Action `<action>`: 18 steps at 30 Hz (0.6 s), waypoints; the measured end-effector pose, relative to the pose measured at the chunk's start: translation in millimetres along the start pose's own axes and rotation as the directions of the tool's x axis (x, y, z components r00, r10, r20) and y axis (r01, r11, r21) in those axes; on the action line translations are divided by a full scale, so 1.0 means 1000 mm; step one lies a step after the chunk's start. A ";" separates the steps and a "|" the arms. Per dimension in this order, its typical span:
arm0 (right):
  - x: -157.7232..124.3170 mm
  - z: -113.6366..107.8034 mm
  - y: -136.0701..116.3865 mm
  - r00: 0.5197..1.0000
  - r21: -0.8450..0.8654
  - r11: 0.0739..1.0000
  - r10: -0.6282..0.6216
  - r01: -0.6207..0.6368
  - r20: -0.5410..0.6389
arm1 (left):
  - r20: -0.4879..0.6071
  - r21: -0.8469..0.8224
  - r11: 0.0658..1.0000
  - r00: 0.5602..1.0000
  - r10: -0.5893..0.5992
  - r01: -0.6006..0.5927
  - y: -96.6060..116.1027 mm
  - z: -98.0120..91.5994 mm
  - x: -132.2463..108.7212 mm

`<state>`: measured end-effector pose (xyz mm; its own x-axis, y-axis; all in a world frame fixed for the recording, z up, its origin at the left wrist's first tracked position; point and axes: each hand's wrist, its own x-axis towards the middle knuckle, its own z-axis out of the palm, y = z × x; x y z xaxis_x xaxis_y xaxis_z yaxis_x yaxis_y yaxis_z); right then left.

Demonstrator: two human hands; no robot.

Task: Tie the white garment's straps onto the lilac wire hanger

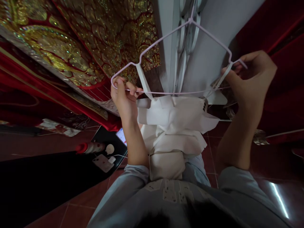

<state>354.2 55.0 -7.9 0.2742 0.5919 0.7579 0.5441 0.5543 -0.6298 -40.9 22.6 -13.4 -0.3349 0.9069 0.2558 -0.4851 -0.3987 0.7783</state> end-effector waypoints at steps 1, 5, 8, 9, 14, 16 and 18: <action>-0.001 0.000 -0.011 0.999 -0.010 0.998 -0.054 0.054 -0.001 | 0.027 -0.004 1.000 1.000 0.006 -0.006 -0.001 -0.001 0.000; -0.028 -0.002 -0.053 0.920 -0.082 0.952 -0.307 0.296 -0.242 | 0.009 0.046 0.999 1.000 0.016 -0.016 -0.004 0.003 -0.002; -0.062 0.004 -0.080 0.979 -0.028 0.980 -0.198 0.197 -0.050 | -0.062 0.052 0.997 0.997 0.055 -0.051 -0.006 0.011 -0.005; -0.072 0.007 -0.085 0.982 0.005 0.991 -0.129 0.130 0.139 | -0.077 0.037 0.997 0.995 0.068 -0.065 -0.008 0.013 -0.006; -0.100 0.020 -0.086 0.825 -0.042 0.996 0.087 -0.077 0.559 | -0.152 0.040 0.997 0.986 0.067 -0.061 -0.025 0.017 -0.022; -0.104 0.025 -0.082 0.856 -0.027 0.996 0.089 -0.088 0.510 | -0.082 0.166 0.986 0.996 0.047 -0.033 -0.032 0.016 -0.034; -0.106 0.028 -0.079 0.872 0.005 0.996 0.078 -0.092 0.483 | 0.071 0.301 0.953 0.997 0.022 -0.042 -0.033 0.015 -0.047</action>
<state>260.2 -35.3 -43.5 -0.1011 0.8422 0.5296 0.5129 0.5002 -0.6977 2.8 -4.9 -42.0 -0.2874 0.9054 0.3126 -0.2045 -0.3768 0.9034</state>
